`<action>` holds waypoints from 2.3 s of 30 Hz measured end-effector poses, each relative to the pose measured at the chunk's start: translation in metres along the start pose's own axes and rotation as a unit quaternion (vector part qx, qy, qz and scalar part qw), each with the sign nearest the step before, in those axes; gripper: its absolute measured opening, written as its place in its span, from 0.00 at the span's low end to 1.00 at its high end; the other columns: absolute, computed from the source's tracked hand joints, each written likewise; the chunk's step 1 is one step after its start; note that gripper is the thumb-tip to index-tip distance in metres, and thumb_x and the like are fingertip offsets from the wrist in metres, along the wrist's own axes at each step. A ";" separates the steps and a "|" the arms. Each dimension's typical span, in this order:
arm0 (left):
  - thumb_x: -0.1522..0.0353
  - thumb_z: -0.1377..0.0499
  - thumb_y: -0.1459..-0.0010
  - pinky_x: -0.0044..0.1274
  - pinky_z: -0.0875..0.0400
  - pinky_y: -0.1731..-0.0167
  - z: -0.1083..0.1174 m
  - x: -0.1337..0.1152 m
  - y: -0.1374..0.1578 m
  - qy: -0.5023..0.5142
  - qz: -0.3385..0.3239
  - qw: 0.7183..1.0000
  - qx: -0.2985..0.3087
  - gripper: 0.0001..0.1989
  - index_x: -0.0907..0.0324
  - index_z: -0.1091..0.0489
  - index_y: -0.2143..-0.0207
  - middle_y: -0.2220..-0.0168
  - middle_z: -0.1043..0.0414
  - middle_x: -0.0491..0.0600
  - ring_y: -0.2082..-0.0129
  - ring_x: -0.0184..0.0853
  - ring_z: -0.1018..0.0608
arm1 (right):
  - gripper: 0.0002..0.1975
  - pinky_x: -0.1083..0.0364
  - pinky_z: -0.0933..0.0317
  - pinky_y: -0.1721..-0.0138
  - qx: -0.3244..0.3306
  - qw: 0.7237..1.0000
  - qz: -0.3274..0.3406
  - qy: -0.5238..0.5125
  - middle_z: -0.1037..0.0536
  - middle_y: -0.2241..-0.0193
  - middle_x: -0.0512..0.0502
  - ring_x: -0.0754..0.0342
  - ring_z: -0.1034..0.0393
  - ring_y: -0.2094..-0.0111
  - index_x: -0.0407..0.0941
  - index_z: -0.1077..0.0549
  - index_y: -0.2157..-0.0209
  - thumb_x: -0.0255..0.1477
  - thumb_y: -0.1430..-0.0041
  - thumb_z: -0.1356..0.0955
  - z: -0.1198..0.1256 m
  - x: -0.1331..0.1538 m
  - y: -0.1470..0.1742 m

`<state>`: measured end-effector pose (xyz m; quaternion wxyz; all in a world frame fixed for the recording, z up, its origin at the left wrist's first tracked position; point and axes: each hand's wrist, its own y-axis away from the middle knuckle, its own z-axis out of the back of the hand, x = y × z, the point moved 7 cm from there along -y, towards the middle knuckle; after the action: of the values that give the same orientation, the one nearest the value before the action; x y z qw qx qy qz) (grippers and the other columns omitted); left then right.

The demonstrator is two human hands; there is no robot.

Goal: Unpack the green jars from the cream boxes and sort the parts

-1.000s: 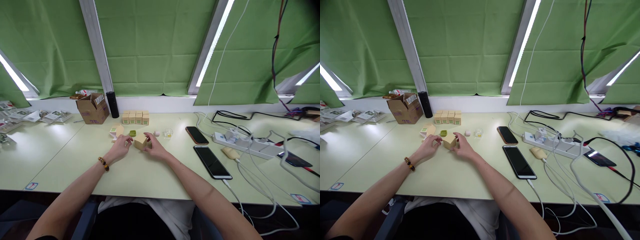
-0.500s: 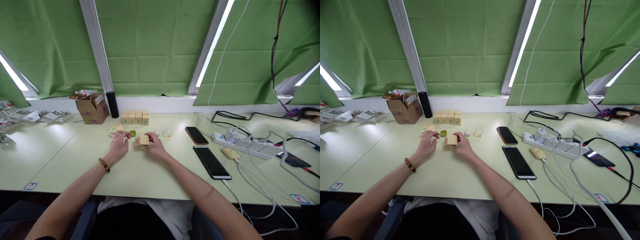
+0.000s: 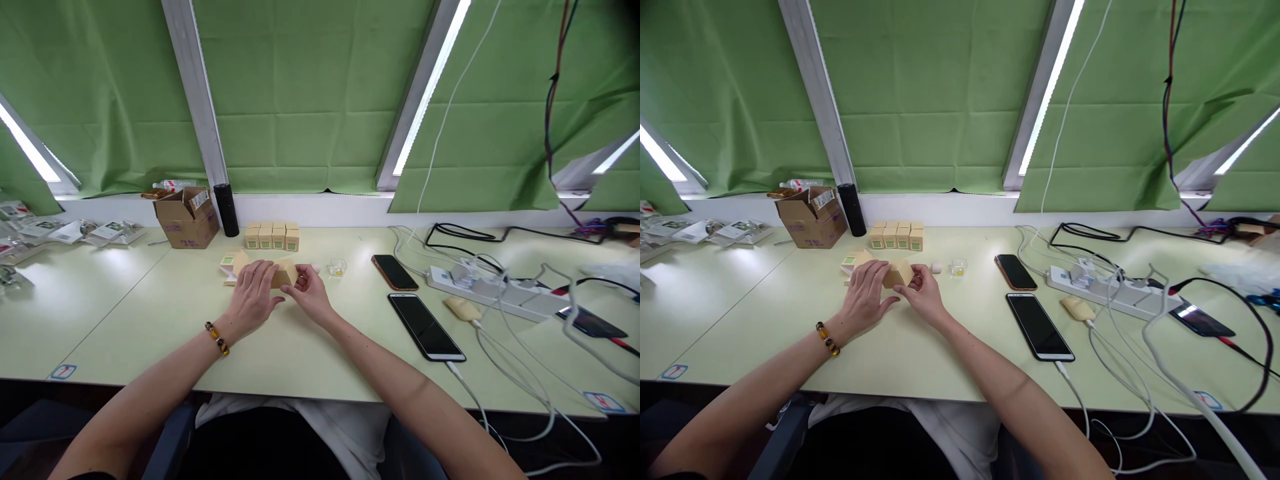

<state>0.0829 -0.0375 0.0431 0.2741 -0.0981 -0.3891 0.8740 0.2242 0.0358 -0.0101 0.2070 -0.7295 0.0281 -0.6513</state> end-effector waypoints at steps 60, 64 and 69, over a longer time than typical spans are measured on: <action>0.74 0.41 0.35 0.45 0.25 0.43 -0.012 0.014 0.007 0.082 0.010 0.997 0.005 0.29 0.57 0.43 0.33 0.42 0.28 0.62 0.41 0.50 0.25 | 0.25 0.41 0.30 0.45 -0.064 0.968 0.156 0.187 0.37 0.34 0.33 0.44 0.31 0.42 0.51 0.46 0.35 0.27 0.31 0.37 0.011 0.036 0.018; 0.71 0.39 0.34 0.43 0.23 0.45 -0.009 0.020 0.009 0.131 0.042 0.990 -0.031 0.30 0.56 0.45 0.33 0.42 0.28 0.61 0.43 0.47 0.23 | 0.22 0.43 0.27 0.48 -0.086 0.979 0.155 0.098 0.36 0.36 0.33 0.44 0.33 0.39 0.52 0.46 0.36 0.35 0.27 0.38 0.014 0.036 0.017; 0.72 0.38 0.35 0.41 0.22 0.45 -0.013 0.023 0.011 0.187 0.039 0.981 -0.038 0.29 0.55 0.43 0.34 0.39 0.30 0.60 0.40 0.47 0.25 | 0.21 0.44 0.23 0.51 -0.098 0.987 0.129 0.013 0.33 0.39 0.38 0.46 0.31 0.42 0.55 0.45 0.38 0.42 0.27 0.37 0.019 0.035 0.014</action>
<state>0.0647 -0.0223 0.0273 0.3040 -0.2848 -0.3595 0.8350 0.2506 0.0176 0.0164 0.2164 -0.7279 0.1881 -0.6229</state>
